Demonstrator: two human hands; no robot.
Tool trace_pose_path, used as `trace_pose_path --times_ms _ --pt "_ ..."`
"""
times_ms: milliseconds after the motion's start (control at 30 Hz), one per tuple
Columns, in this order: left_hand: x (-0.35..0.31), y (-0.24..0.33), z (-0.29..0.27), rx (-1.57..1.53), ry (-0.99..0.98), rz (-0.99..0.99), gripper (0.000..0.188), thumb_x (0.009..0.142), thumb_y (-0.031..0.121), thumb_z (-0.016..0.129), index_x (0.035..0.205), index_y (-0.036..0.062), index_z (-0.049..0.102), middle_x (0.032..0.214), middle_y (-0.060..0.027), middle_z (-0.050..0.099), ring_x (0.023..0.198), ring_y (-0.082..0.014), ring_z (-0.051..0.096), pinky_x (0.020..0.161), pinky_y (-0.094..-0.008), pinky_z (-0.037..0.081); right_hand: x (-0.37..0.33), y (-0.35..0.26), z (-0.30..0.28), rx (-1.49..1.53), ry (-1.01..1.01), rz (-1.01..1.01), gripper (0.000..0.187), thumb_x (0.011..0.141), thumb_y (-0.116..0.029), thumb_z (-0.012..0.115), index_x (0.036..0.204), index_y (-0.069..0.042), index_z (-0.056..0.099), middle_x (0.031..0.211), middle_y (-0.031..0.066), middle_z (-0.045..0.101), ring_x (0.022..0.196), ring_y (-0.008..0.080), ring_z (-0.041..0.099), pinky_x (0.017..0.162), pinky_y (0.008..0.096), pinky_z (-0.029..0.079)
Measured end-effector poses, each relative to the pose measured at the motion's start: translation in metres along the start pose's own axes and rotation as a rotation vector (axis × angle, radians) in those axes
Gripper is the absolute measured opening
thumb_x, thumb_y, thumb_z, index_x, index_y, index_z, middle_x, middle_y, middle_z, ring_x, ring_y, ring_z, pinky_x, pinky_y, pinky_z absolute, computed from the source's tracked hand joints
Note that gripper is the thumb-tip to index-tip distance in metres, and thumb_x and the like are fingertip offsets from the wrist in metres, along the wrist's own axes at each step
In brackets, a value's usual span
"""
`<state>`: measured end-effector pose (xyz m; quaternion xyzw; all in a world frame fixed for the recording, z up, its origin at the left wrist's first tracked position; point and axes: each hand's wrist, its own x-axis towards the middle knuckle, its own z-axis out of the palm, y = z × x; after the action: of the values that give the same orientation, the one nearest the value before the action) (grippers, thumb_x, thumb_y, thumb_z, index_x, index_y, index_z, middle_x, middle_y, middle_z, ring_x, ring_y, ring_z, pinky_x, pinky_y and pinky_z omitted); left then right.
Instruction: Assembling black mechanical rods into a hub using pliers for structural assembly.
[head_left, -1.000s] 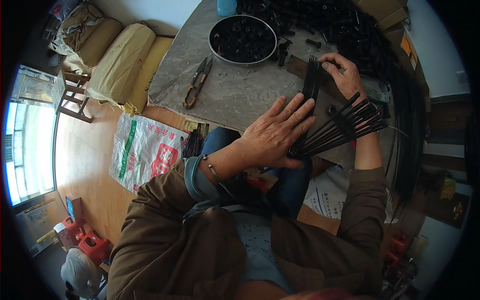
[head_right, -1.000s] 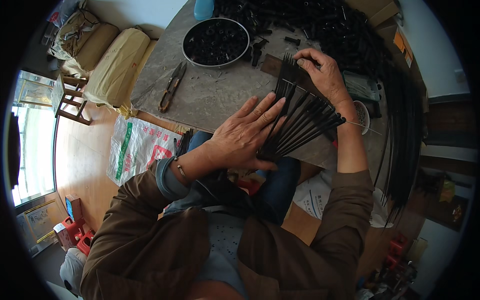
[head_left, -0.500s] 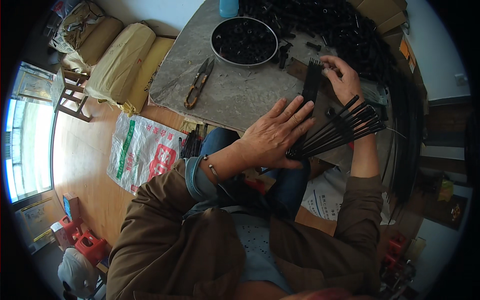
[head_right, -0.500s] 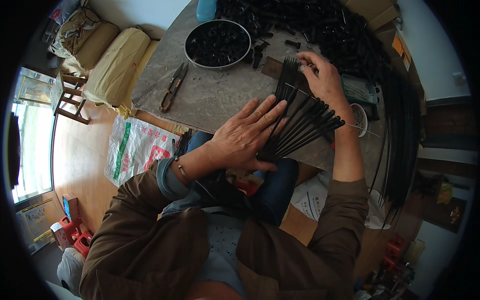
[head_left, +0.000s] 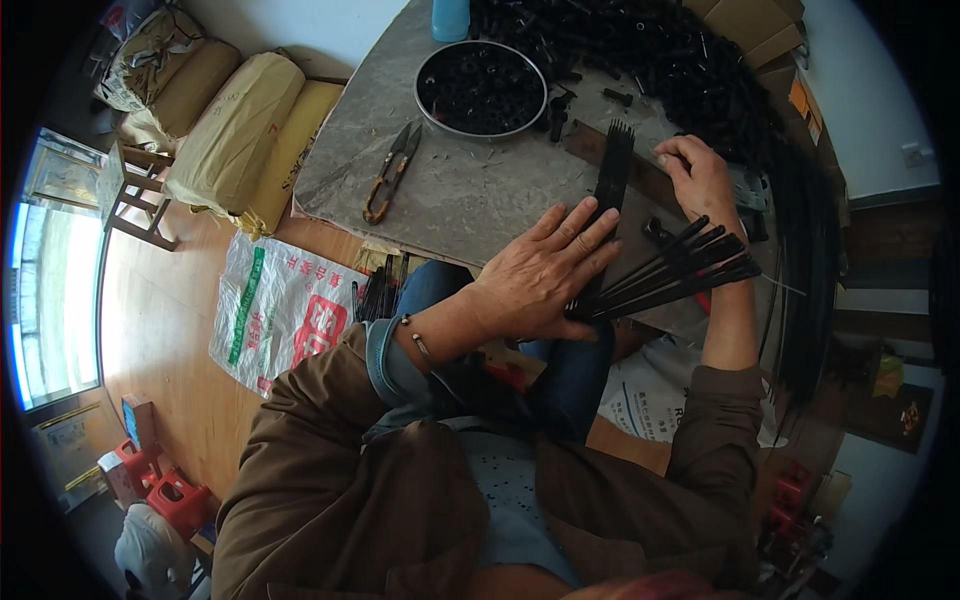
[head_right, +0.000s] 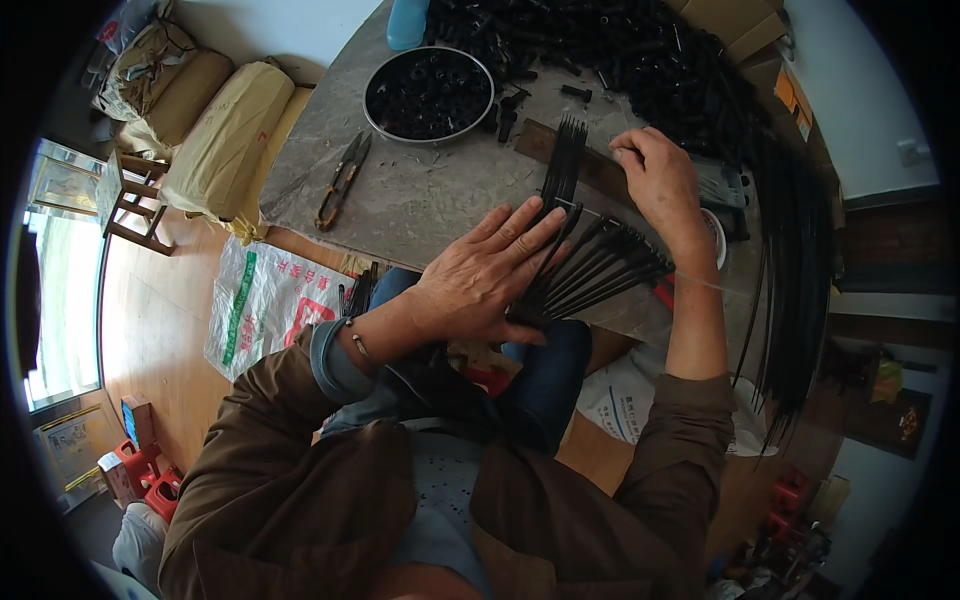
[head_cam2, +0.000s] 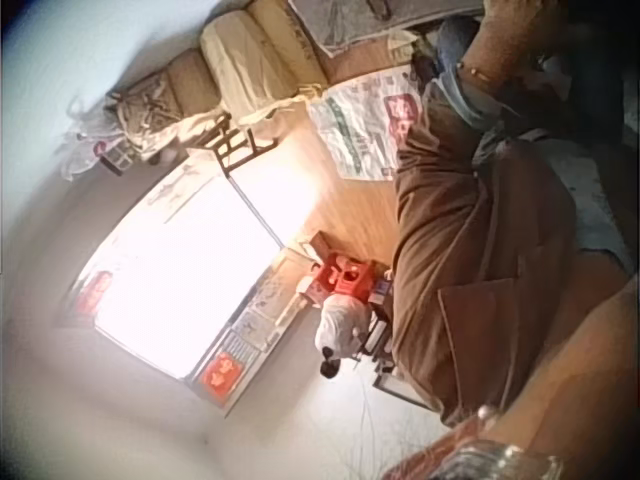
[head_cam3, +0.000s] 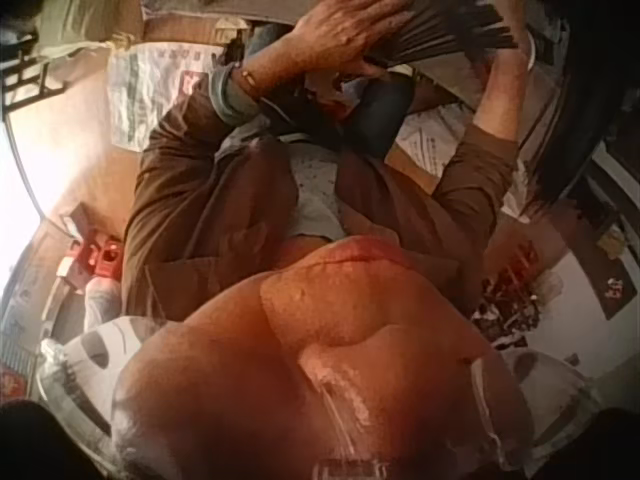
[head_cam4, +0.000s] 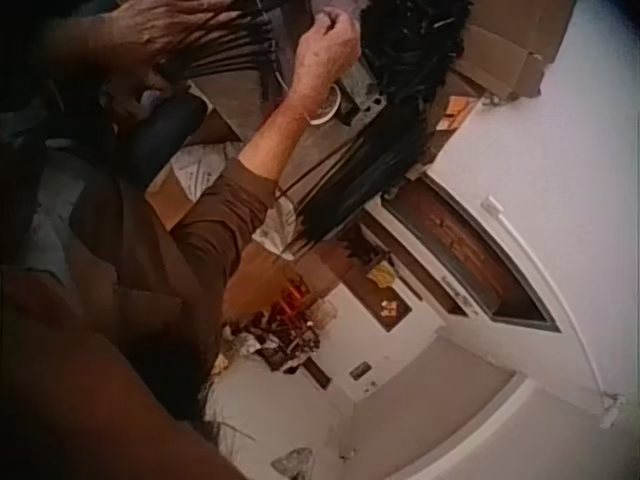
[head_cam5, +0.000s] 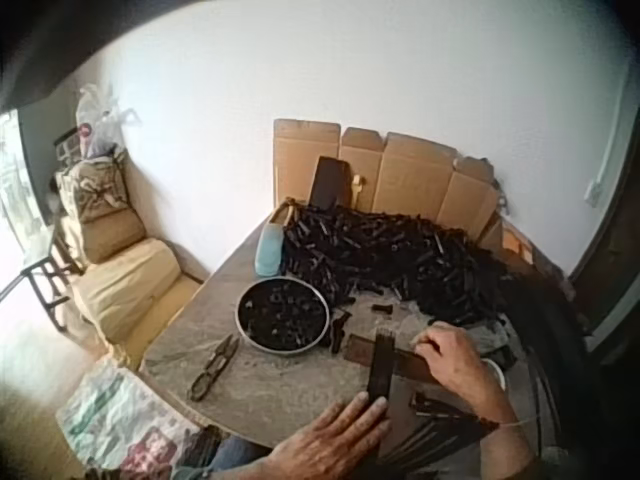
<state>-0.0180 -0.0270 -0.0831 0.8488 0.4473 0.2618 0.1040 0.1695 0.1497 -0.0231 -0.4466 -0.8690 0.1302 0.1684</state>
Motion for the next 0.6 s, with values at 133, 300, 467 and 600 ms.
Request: trace_pose_path --times_ms 133,300,467,600 --pt "0.0 0.001 -0.002 0.014 -0.004 -0.017 0.1 0.067 0.062 0.07 0.141 0.0037 0.037 0.152 -0.0186 0.022 0.143 -0.035 0.017 0.115 -0.048 0.018 0.007 0.002 -0.002 0.007 0.009 -0.01 0.014 0.087 -0.004 0.057 0.097 0.0 0.065 0.092 0.0086 0.063 0.083 0.0213 0.062 0.076 0.0307 0.048" --pt "0.002 0.002 -0.001 -0.033 0.029 -0.022 0.101 0.064 0.058 0.075 0.139 0.0023 0.038 0.152 -0.0217 0.02 0.143 -0.0362 0.017 0.115 -0.0492 0.018 0.008 0.014 0.004 0.096 0.023 -0.015 0.013 0.086 -0.003 0.058 0.096 0.0 0.065 0.089 0.0072 0.062 0.081 0.0184 0.06 0.075 0.0289 0.046" --pt "0.003 0.002 -0.004 -0.037 0.022 -0.024 0.1 0.062 0.057 0.077 0.137 0.0015 0.04 0.151 -0.0231 0.021 0.142 -0.0368 0.018 0.115 -0.0496 0.017 0.009 0.009 0.001 0.142 0.013 0.014 0.013 0.084 -0.002 0.059 0.095 0.001 0.065 0.086 0.0053 0.06 0.077 0.0147 0.057 0.074 0.0268 0.045" --pt "0.005 0.002 -0.006 -0.017 -0.008 -0.019 0.098 0.062 0.056 0.077 0.135 0.0023 0.042 0.151 -0.0231 0.022 0.142 -0.0376 0.018 0.115 -0.0499 0.016 0.008 0.01 0.002 0.177 0.009 0.046 0.012 0.082 -0.002 0.061 0.093 0.001 0.064 0.084 0.0033 0.059 0.075 0.0124 0.054 0.073 0.0259 0.045"
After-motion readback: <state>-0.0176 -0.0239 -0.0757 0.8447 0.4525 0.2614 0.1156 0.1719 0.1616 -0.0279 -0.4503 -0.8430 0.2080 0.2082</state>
